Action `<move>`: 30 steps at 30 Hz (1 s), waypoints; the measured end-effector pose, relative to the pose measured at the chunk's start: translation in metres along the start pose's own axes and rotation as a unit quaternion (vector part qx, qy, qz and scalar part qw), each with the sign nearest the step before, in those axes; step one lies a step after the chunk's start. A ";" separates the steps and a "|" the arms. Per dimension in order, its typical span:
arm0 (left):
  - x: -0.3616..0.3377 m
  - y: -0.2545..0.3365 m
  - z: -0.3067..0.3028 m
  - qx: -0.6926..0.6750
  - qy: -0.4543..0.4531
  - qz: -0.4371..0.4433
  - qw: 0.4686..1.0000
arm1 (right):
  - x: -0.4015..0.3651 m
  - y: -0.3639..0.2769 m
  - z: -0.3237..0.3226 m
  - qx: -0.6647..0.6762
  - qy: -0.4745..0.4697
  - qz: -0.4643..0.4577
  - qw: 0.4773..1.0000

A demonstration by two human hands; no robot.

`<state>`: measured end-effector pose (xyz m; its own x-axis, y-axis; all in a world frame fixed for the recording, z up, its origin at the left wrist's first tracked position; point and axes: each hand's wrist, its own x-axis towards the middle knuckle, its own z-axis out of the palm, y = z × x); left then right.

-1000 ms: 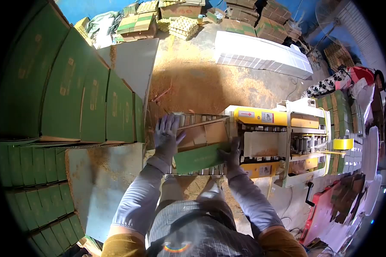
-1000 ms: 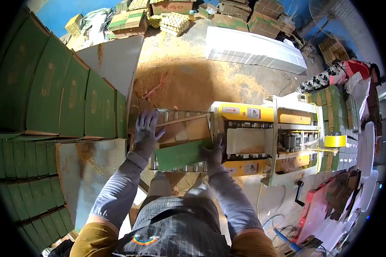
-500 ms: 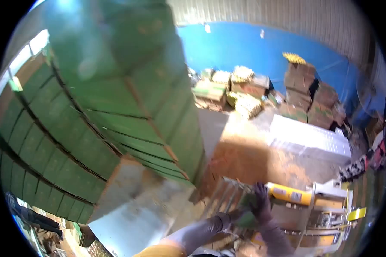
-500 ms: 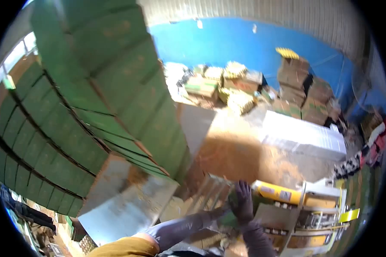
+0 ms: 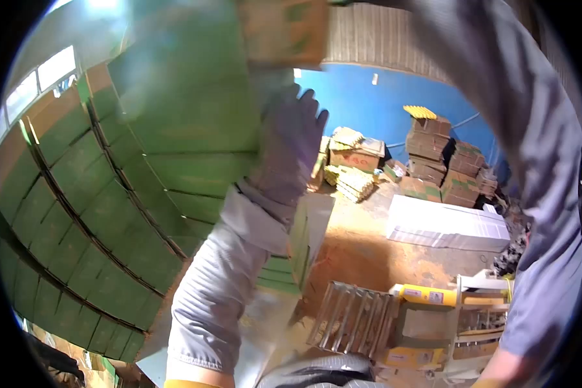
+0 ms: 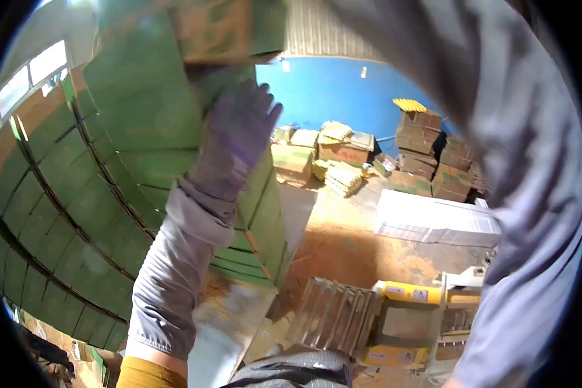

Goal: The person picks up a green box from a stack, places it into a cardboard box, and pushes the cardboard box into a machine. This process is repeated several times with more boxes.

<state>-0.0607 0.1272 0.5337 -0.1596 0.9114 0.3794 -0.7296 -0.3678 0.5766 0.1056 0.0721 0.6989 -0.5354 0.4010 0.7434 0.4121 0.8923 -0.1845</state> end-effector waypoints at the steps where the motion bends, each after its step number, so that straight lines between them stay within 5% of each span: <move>1: 0.022 -0.013 -0.029 0.204 -0.083 0.145 0.965 | -0.025 0.004 -0.019 0.008 -0.017 0.024 1.000; 3: 0.026 -0.030 -0.044 0.383 -0.168 0.270 0.868 | -0.074 0.021 -0.035 0.038 -0.044 0.063 0.996; 4: 0.014 -0.034 -0.036 0.117 -0.291 0.148 0.938 | -0.105 0.032 -0.045 0.062 -0.062 0.085 0.992; 5: -0.002 -0.041 -0.030 -0.164 -0.376 0.012 0.912 | -0.140 0.047 -0.047 0.093 -0.085 0.121 0.985; 8: -0.074 -0.101 -0.083 -0.064 -0.241 -0.115 0.962 | -0.265 0.098 -0.015 0.248 -0.158 0.261 0.919; 10: -0.122 -0.155 -0.149 0.062 -0.164 -0.219 0.960 | -0.366 0.127 0.039 0.408 -0.182 0.372 0.814; 13: -0.207 -0.253 -0.275 0.249 -0.053 -0.353 0.901 | -0.523 0.153 0.150 0.675 -0.128 0.522 0.505; 14: -0.234 -0.279 -0.312 0.305 -0.026 -0.374 0.875 | -0.564 0.153 0.179 0.687 -0.133 0.533 0.476; 16: -0.294 -0.317 -0.371 0.430 0.017 -0.386 0.816 | -0.665 0.141 0.253 0.609 -0.196 0.454 0.620; 18: -0.328 -0.319 -0.377 0.547 0.030 -0.335 0.767 | -0.713 0.127 0.295 0.570 -0.178 0.471 0.649; 20: -0.333 -0.302 -0.354 0.659 -0.132 -0.290 0.682 | -0.748 0.099 0.317 0.541 -0.159 0.492 0.664; 21: -0.324 -0.298 -0.338 0.692 -0.347 -0.246 0.584 | -0.740 0.099 0.319 0.457 -0.195 0.451 0.742; 23: -0.302 -0.303 -0.325 0.682 -0.408 -0.228 0.562 | -0.712 0.097 0.318 0.245 -0.248 0.363 0.864; 24: -0.289 -0.304 -0.321 0.672 -0.468 -0.204 0.537 | -0.694 0.097 0.320 0.305 -0.061 0.546 0.778; 25: -0.266 -0.305 -0.319 0.671 -0.469 -0.203 0.538 | -0.676 0.103 0.324 0.339 0.132 0.684 0.632; 27: -0.239 -0.305 -0.315 0.865 -0.401 0.146 0.264 | -0.696 0.127 0.361 0.268 0.153 0.714 0.628; 28: -0.242 -0.305 -0.319 0.865 -0.402 0.147 0.264 | -0.688 0.133 0.366 0.234 0.165 0.724 0.628; 29: -0.249 -0.307 -0.326 0.740 -0.252 -0.088 0.618 | -0.678 0.138 0.370 0.201 0.177 0.733 0.626; 30: -0.261 -0.306 -0.330 0.610 -0.165 -0.210 0.746 | -0.641 0.132 0.350 -0.013 0.068 0.627 0.776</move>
<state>-0.0149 0.0626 0.0192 0.2316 0.9726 0.0207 0.5105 -0.1396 0.8485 0.2453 0.0057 -0.0266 0.3793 0.9239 0.0511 0.5622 -0.1862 -0.8058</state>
